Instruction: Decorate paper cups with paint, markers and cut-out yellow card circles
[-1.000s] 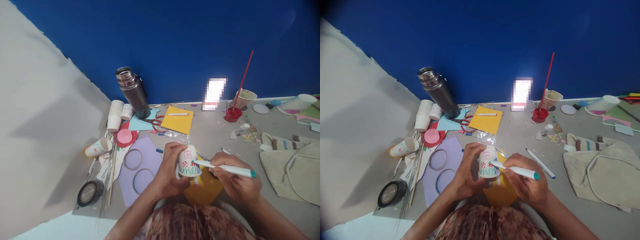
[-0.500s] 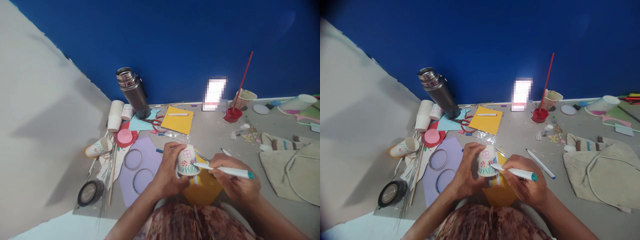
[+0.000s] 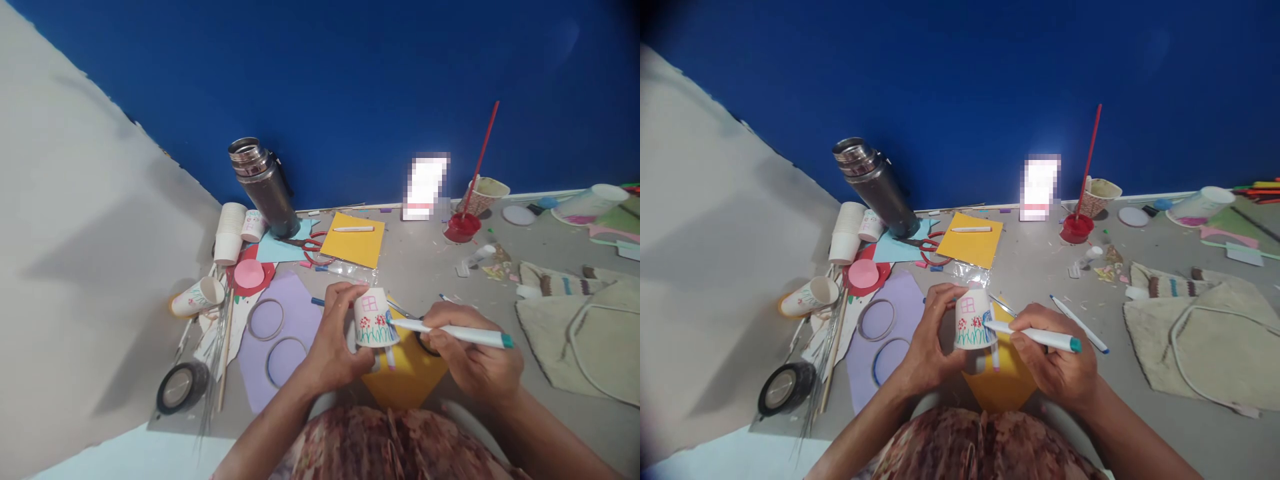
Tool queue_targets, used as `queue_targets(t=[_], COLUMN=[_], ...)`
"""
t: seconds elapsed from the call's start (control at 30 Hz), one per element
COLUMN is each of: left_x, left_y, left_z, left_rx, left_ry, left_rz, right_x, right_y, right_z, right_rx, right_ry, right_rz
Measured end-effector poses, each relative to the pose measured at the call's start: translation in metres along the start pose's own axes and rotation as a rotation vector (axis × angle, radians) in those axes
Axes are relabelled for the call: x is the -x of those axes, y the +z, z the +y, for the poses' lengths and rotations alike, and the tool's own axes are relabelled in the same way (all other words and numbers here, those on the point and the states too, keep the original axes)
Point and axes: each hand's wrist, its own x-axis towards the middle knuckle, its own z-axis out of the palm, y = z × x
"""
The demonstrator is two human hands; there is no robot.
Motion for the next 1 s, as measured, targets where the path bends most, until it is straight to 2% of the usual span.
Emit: queue_targets(t=[0.63, 1.0], left_x=[-0.0009, -0.0006], left_y=[-0.0003, 0.0010], left_z=[0.0000, -0.0012], left_rx=[-0.040, -0.131], left_ry=[0.003, -0.056], left_rz=[0.011, -0.045], right_x=[-0.0017, -0.0031], right_y=[0.0024, 0.0051], right_z=[-0.0023, -0.0045], right_rx=[0.015, 0.006], right_ry=[0.005, -0.021], right_rz=[0.012, -0.015])
